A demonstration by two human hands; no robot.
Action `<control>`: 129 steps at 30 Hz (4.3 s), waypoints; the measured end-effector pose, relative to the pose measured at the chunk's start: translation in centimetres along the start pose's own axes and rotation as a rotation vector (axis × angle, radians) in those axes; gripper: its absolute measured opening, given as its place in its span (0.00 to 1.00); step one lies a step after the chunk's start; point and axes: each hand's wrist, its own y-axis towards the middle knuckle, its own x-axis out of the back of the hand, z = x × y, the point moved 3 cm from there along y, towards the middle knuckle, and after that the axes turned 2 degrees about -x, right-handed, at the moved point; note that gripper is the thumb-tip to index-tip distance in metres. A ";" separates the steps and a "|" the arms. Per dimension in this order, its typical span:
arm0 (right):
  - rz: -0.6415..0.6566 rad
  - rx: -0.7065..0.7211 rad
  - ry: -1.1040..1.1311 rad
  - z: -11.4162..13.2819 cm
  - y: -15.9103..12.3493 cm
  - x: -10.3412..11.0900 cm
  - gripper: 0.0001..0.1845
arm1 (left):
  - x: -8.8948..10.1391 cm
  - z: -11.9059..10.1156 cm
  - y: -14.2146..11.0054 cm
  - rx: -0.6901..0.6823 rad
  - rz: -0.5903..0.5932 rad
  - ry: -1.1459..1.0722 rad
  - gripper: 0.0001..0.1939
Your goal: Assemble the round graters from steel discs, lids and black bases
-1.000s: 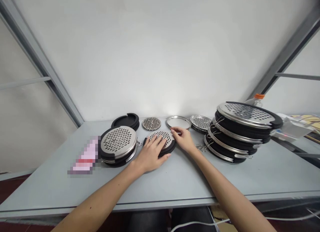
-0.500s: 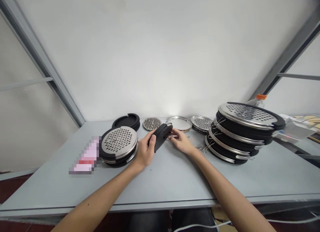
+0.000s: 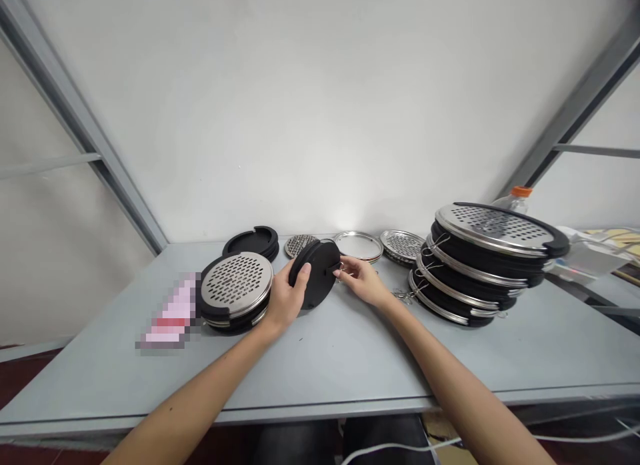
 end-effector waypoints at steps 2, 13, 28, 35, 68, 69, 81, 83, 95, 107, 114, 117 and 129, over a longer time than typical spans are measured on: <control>-0.025 0.011 -0.015 -0.1 0.1 0.0 0.22 | -0.1 -0.2 -0.3 -0.072 0.010 0.082 0.17; -0.129 0.116 -0.115 -1.0 0.0 1.0 0.20 | -1.3 -0.4 -1.4 -0.640 0.478 0.452 0.24; -0.126 -0.038 -0.060 -1.6 0.3 0.6 0.20 | -0.7 0.7 -0.8 -0.469 0.538 0.707 0.24; -0.108 -0.004 -0.046 -1.7 0.2 0.7 0.26 | -0.9 1.3 -0.7 -0.457 0.468 0.650 0.22; -0.195 -0.194 0.992 1.1 -0.1 2.7 0.01 | -0.3 1.9 -0.1 0.214 -0.141 -0.278 0.21; -0.202 -0.188 0.983 1.1 -0.1 2.8 0.01 | -0.4 1.9 -0.1 0.209 -0.135 -0.273 0.21; -0.256 -0.135 0.876 1.1 0.0 2.5 0.09 | -0.6 0.9 -0.4 0.142 -0.039 -0.138 0.20; -0.259 -0.125 0.852 1.0 0.0 2.5 0.09 | -0.7 0.8 -0.4 0.139 -0.030 -0.121 0.20; -0.446 0.003 0.504 0.4 0.1 3.0 0.10 | -1.0 0.1 -0.9 0.095 -0.018 -0.055 0.19; -0.120 -0.101 0.704 1.3 0.1 2.0 0.29 | -0.2 1.0 -0.8 0.058 -0.139 0.021 0.22; -0.032 -0.083 0.509 1.2 -0.2 0.8 0.19 | -0.2 1.0 -0.6 0.067 -0.110 -0.003 0.21; -0.043 -0.086 0.505 1.2 -0.2 0.6 0.18 | -0.3 0.7 -0.8 0.066 -0.101 -0.043 0.20; -0.144 -0.237 0.844 1.3 -0.5 1.3 0.19 | -1.6 -1.2 -1.1 -0.033 0.309 -0.356 0.28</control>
